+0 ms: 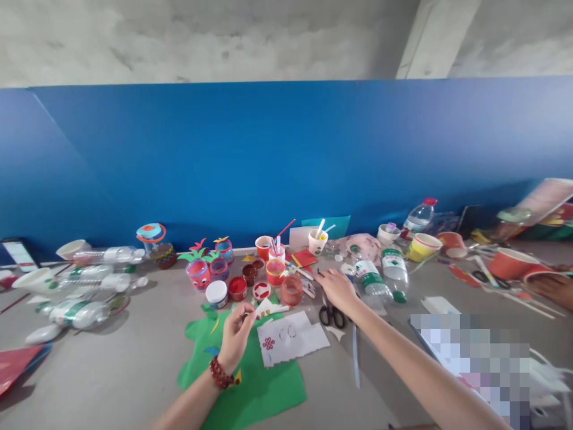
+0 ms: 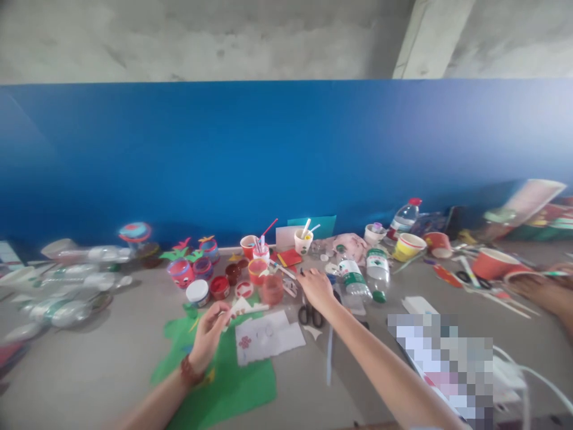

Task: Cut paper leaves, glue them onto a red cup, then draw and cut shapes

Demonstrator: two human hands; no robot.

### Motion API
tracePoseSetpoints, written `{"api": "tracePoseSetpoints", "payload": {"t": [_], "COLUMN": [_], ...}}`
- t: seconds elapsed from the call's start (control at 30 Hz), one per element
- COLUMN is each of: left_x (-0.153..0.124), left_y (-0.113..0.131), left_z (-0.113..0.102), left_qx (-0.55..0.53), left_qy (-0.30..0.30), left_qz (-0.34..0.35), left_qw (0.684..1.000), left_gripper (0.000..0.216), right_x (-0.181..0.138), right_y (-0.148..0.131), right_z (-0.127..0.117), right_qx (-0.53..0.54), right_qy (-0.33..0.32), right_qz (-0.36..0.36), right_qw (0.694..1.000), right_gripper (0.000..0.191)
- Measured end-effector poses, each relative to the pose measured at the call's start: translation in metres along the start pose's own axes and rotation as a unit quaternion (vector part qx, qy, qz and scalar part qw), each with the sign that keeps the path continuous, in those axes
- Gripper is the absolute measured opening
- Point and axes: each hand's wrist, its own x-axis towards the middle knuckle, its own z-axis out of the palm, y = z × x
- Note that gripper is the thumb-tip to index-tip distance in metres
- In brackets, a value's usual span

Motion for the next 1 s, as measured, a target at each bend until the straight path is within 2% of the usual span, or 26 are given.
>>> {"api": "tracePoseSetpoints", "payload": {"t": [0.1,0.2,0.3,0.4,0.5,0.67,0.8,0.93,1.0], "left_x": [-0.002,-0.005,-0.005,-0.003,-0.001,0.003,0.001,0.0,0.002], "left_y": [-0.001,0.001,0.004,0.006,0.004,-0.002,-0.005,-0.006,-0.005], "left_z": [0.003,0.006,0.008,0.008,0.006,0.003,0.003,0.001,-0.001], "left_qx": [-0.003,-0.012,-0.023,-0.03,-0.03,-0.014,-0.017,-0.017,-0.021], "left_qy": [-0.014,-0.026,-0.025,-0.019,-0.017,-0.02,-0.017,-0.012,-0.008], "left_qz": [-0.003,-0.026,-0.059,-0.069,-0.063,-0.053,-0.049,-0.043,-0.042], "left_qw": [1.0,0.999,0.998,0.997,0.997,0.998,0.999,0.999,0.999], "left_gripper": [0.026,0.026,0.025,0.027,0.028,0.026,0.025,0.023,0.023], "right_x": [0.005,-0.009,-0.041,-0.082,-0.116,-0.149,-0.148,-0.123,-0.107], "right_y": [0.006,0.005,-0.003,-0.013,-0.012,0.011,0.017,-0.004,-0.016], "right_z": [-0.008,-0.02,-0.03,-0.03,-0.022,-0.014,-0.016,-0.018,-0.019], "right_qx": [0.007,0.038,0.186,0.266,0.258,0.142,0.104,0.112,0.091], "right_qy": [0.006,0.03,0.083,0.071,0.111,0.167,0.167,0.097,0.063], "right_qz": [0.01,0.02,0.021,0.03,0.088,0.159,0.15,0.075,0.064], "right_qw": [1.0,0.999,0.979,0.961,0.956,0.963,0.969,0.986,0.992], "right_gripper": [0.045,0.035,0.024,0.026,0.028,0.026,0.023,0.022,0.02]}}
